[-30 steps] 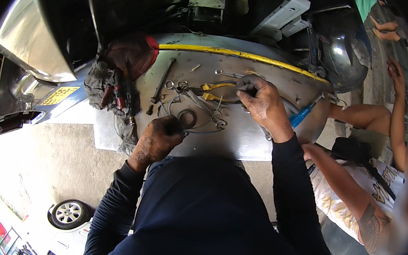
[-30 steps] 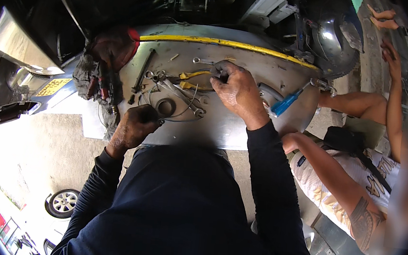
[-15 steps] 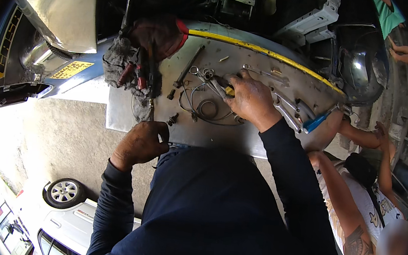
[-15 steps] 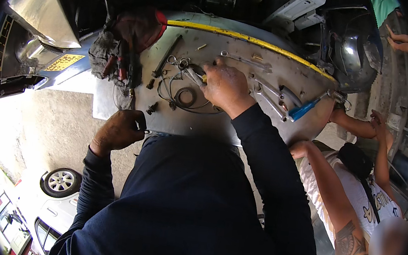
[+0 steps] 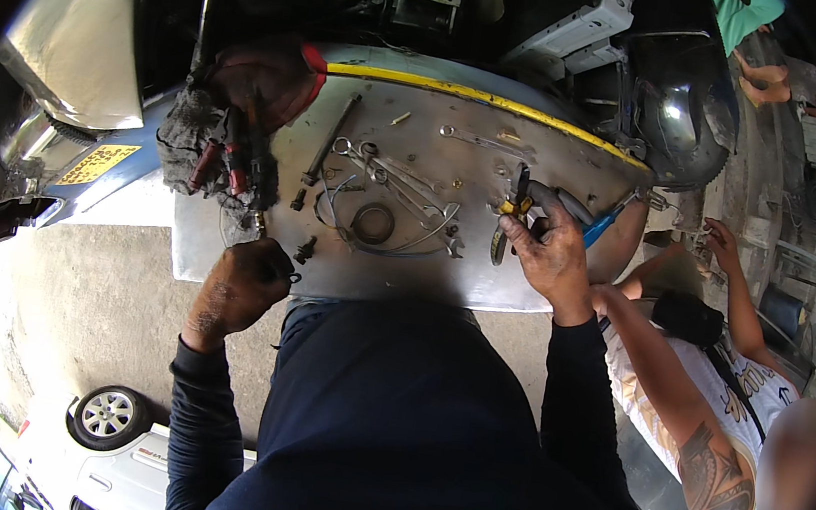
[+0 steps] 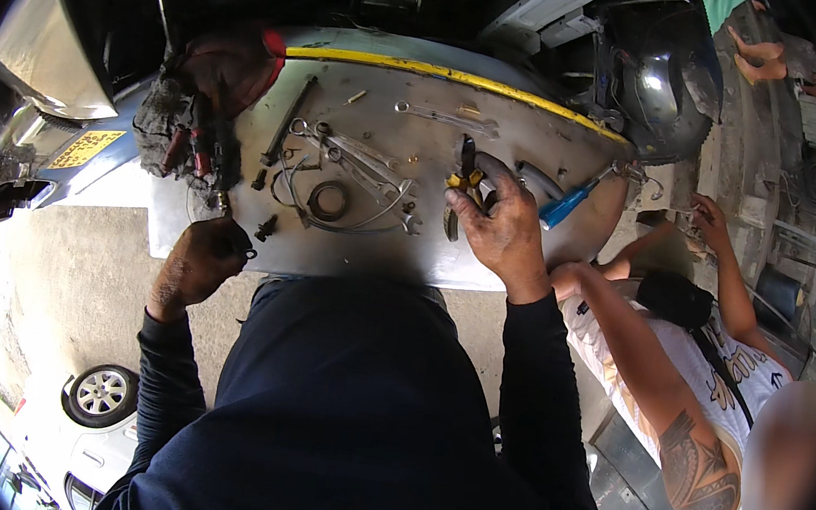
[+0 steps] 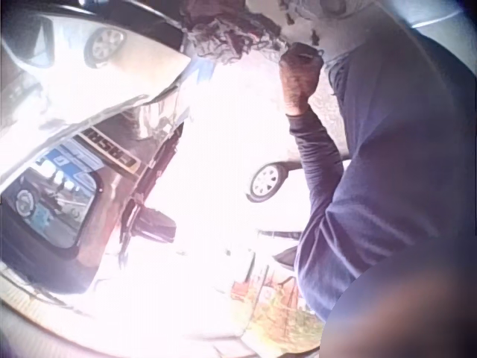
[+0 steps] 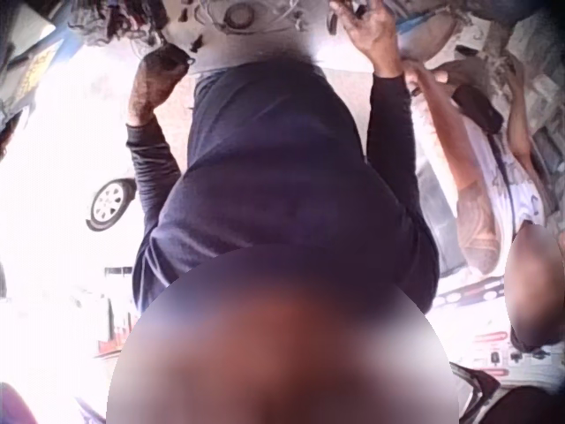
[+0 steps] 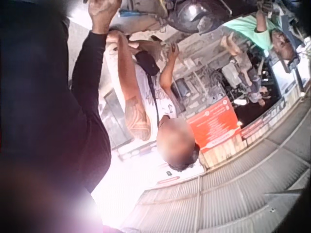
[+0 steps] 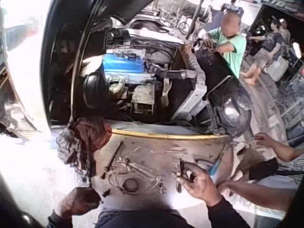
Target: The person works inside the engine bay of a car, using wrenches and sockets to tighten bolts on a metal bracket near the radiator. They repeatedly reach into the engine compartment, adjust fasteners, and place tools on the hood. Another person is visible nearby but not directly involved in the task.
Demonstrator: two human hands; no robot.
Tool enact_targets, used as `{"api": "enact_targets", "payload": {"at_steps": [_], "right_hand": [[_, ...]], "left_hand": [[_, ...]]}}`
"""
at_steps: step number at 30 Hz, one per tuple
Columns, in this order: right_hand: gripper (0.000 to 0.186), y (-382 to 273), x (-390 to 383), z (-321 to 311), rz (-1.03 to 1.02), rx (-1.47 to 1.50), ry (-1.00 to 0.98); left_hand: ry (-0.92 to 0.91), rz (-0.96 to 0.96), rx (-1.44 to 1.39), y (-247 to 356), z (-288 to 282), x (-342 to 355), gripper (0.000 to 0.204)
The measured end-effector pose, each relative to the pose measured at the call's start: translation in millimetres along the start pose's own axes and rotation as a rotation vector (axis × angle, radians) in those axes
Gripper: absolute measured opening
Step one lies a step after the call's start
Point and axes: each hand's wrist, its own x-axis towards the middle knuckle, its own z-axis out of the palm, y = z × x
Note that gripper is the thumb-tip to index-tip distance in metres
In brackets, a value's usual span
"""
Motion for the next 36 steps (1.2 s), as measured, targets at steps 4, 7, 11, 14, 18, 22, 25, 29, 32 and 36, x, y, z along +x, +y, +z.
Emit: {"api": "enact_targets", "payload": {"at_steps": [4,7,11,14,18,22,25,29,32,36], "right_hand": [[0.037,15.3,-8.6,-13.3,-0.103,-0.269,-0.018],[0.037,19.6,-18.1,-2.3,-0.372,-0.444,-0.045],[0.040,15.1,-26.4,25.1,-0.178,-0.590,-0.219],[0.041,8.3,-25.6,38.0,-0.112,-0.607,-0.239],[0.040,14.4,-29.8,38.3,-0.084,-0.555,-0.183],[0.035,44.5,-42.0,14.6,0.243,0.191,-0.005],[0.034,65.6,-59.1,-4.1,0.654,1.071,0.077],[0.040,71.0,-72.3,-5.7,0.729,1.206,0.060],[0.043,55.5,-70.1,8.1,0.567,1.256,-0.115],[0.034,18.1,-53.1,41.1,0.390,1.056,-0.460]], "left_hand": [[0.041,-0.009,-0.143,6.3,-2.3,13.1,0.016],[0.094,-0.085,-0.329,15.4,-4.5,23.1,0.021],[0.087,0.134,-0.126,22.2,-6.4,28.4,0.021],[0.111,0.039,-0.246,24.6,0.6,30.2,0.022],[0.129,0.113,-0.147,27.4,7.5,31.4,0.028],[0.159,-0.027,-0.217,29.9,11.1,26.5,0.031],[0.152,-0.169,-0.368,28.8,14.0,25.4,0.030],[0.124,-0.160,-0.362,30.3,21.8,29.0,0.027],[0.060,-0.146,-0.210,42.5,28.9,34.5,0.026],[-0.024,0.079,-0.181,73.3,54.1,47.4,0.026]]}}
